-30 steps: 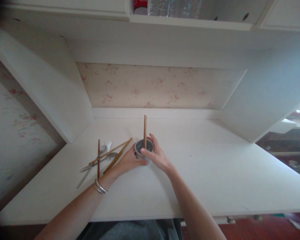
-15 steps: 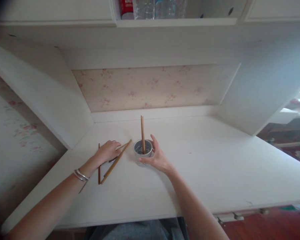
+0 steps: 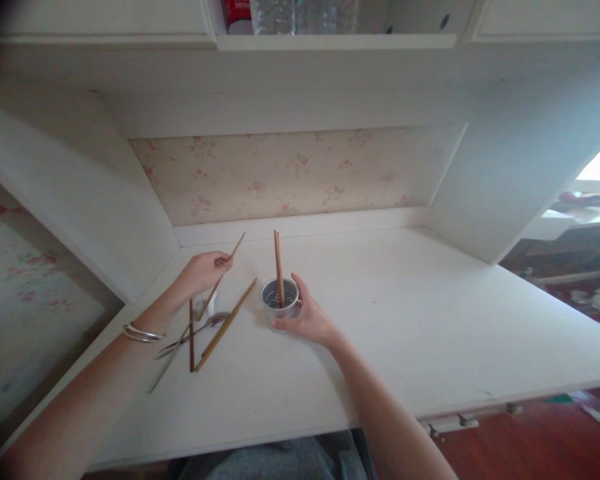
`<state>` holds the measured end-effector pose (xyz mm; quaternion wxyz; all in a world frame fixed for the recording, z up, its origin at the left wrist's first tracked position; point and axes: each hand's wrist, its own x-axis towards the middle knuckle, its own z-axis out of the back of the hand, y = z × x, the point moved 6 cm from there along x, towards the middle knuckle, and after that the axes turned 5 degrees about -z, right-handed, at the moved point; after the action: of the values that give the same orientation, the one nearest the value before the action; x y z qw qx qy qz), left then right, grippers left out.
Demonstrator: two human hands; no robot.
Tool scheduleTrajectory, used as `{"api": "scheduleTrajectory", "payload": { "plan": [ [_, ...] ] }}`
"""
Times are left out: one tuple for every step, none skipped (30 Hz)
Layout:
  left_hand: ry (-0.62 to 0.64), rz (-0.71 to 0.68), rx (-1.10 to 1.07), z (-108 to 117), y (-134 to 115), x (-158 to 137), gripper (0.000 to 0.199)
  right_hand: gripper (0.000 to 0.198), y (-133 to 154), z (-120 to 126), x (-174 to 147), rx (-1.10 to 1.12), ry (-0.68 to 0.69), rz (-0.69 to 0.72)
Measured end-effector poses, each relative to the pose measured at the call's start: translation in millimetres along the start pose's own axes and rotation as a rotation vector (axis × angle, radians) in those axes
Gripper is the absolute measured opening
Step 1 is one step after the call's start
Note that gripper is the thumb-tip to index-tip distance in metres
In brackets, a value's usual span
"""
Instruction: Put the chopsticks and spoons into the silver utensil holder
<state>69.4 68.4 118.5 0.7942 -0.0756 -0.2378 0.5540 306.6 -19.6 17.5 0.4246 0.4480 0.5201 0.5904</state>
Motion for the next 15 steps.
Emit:
{"api": "scheduleTrajectory", "payload": {
  "plan": [
    [-0.068, -0.014, -0.064, 15, -9, 3, 0.031, 0.111, 0, -1, 0, 0.001, 0.007, -0.002],
    [-0.127, -0.031, -0.13, 29, -18, 6, 0.033, 0.11, -1, -1, 0, -0.003, 0.011, -0.002],
    [-0.185, -0.042, -0.205, 41, -28, 7, 0.035, 0.11, -1, -1, 0, -0.014, 0.009, 0.001],
    [-0.225, -0.056, -0.28, 51, -38, 8, 0.036, 0.11, -1, -1, 0, -0.027, 0.006, 0.007],
    [-0.253, -0.083, -0.368, 58, -49, 8, 0.037, 0.109, -1, -2, 0, -0.038, 0.005, 0.015],
    [-0.276, -0.108, -0.459, 63, -59, 8, 0.037, 0.109, 0, -2, 0, -0.043, 0.006, 0.024],
    [-0.293, -0.132, -0.544, 66, -68, 8, 0.037, 0.109, 0, -3, 0, -0.042, 0.008, 0.03],
    [-0.306, -0.151, -0.617, 66, -76, 9, 0.036, 0.109, 0, -3, 0, -0.038, 0.012, 0.035],
    [-0.315, -0.164, -0.678, 64, -83, 9, 0.035, 0.11, 0, -3, 0, -0.031, 0.015, 0.036],
    [-0.32, -0.172, -0.726, 61, -88, 10, 0.034, 0.11, 0, -4, 0, -0.025, 0.02, 0.036],
    [-0.319, -0.174, -0.763, 56, -92, 10, 0.033, 0.11, 0, -4, 0, -0.023, 0.027, 0.036],
    [-0.315, -0.172, -0.794, 50, -95, 12, 0.033, 0.109, 0, -5, 0, -0.027, 0.032, 0.041],
    [-0.31, -0.166, -0.819, 43, -97, 13, 0.033, 0.109, 0, -5, 0, -0.035, 0.035, 0.049],
    [-0.304, -0.156, -0.839, 36, -98, 13, 0.033, 0.108, 0, -5, -1, -0.046, 0.034, 0.059],
    [-0.299, -0.141, -0.849, 28, -98, 14, 0.033, 0.108, 1, -4, -1, -0.06, 0.029, 0.068]
  ]
}}
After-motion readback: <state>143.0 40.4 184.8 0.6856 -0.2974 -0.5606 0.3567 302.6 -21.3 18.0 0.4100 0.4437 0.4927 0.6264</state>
